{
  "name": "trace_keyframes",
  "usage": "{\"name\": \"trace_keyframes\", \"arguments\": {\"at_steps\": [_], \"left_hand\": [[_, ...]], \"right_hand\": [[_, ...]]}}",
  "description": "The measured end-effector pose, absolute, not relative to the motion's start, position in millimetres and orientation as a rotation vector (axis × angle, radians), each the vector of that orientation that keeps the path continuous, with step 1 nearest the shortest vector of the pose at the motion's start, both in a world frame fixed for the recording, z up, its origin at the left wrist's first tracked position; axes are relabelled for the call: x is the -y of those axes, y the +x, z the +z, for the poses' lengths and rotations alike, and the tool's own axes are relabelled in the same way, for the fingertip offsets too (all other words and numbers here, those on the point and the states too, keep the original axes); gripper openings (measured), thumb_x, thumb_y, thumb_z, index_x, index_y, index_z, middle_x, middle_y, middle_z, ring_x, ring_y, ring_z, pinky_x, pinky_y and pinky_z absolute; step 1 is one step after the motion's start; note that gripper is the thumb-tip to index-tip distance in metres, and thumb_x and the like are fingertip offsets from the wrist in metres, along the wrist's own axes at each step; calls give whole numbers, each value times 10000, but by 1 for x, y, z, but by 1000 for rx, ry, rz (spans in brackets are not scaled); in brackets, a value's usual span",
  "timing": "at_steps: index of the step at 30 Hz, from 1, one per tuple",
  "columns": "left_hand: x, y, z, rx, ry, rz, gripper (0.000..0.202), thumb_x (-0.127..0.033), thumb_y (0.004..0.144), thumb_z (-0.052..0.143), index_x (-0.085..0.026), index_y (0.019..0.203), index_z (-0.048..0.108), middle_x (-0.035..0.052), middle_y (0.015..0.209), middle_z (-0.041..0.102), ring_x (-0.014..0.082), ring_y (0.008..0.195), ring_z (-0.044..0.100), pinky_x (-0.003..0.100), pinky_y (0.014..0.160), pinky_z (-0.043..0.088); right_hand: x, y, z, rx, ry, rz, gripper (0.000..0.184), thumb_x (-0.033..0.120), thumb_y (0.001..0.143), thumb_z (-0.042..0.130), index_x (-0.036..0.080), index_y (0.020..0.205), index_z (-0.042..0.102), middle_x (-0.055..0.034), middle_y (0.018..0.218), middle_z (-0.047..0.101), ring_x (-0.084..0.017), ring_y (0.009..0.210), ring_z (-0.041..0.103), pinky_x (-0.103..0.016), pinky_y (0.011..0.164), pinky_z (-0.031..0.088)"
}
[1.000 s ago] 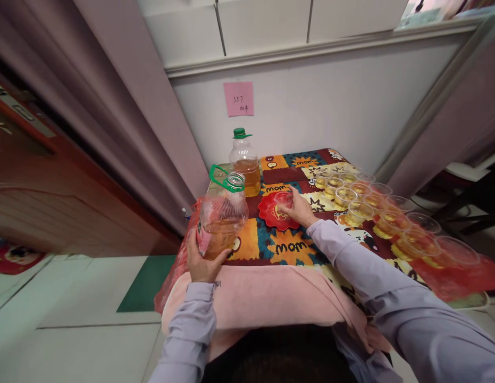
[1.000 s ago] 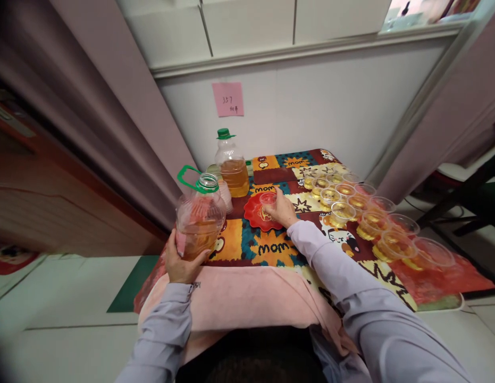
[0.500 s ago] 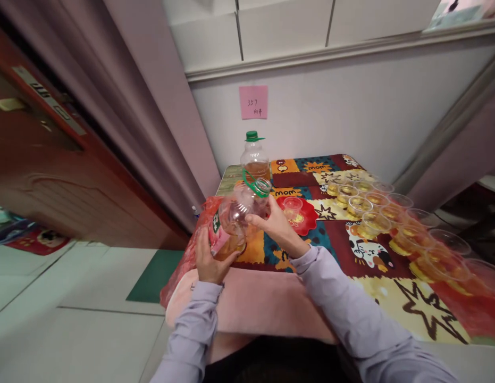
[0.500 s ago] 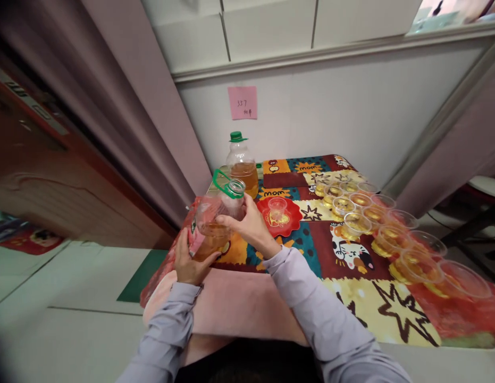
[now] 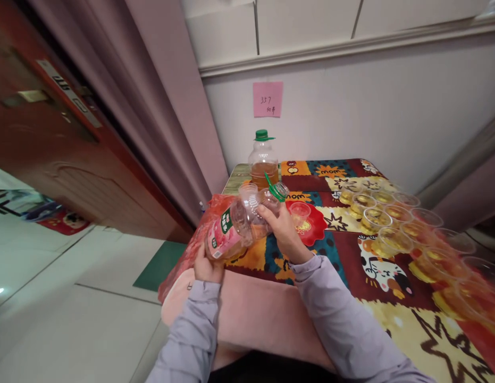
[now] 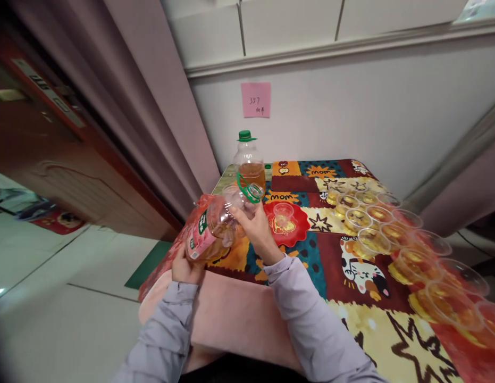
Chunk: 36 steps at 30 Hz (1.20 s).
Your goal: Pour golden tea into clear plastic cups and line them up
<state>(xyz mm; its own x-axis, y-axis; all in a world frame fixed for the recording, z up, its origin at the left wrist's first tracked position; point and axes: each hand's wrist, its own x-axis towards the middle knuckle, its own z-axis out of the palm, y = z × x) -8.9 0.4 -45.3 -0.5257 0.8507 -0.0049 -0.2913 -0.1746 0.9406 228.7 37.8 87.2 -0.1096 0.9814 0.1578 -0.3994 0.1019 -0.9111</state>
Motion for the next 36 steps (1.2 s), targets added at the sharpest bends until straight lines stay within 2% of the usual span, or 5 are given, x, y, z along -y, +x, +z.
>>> {"name": "trace_keyframes", "arguments": {"at_steps": [7,16,20,27,36], "left_hand": [[14,-8,-38,-1085,464,1780,302,-221,985,564,-208,1158,811,109,1207,858,303,1336,746,419,1089,637],[24,8,11,-819,462,1643,633,-661,1012,625,-328,1550,654,134,1502,746,431,1241,772,644,937,681],[24,0,17,-896,487,1618,680,-690,962,685,-341,1546,662,148,1477,757,452,1150,801,635,837,705],[26,-10,23,-804,567,1703,921,-928,896,573,-340,1604,606,146,1568,699,463,1245,764,671,953,655],[28,-24,30,-871,455,1636,689,-692,962,627,-260,1496,683,154,1241,844,459,1185,790,686,964,651]], "right_hand": [[-36,220,82,966,-702,1305,567,526,773,905,222,1221,736,-108,1274,838,-327,1227,779,-510,1136,592],[-33,219,91,695,-650,1493,548,519,770,852,265,1238,720,-24,1122,834,-216,857,782,-281,610,619],[-33,214,81,594,-657,1507,615,528,763,875,266,1282,677,-44,1209,809,-221,995,787,-276,720,634],[-40,209,61,538,-651,1514,521,554,820,847,284,1224,658,-31,1206,767,-232,1053,766,-287,716,633],[-51,214,55,477,-619,1515,485,557,815,852,282,1186,708,-38,1206,770,-255,1122,748,-303,724,645]]}}
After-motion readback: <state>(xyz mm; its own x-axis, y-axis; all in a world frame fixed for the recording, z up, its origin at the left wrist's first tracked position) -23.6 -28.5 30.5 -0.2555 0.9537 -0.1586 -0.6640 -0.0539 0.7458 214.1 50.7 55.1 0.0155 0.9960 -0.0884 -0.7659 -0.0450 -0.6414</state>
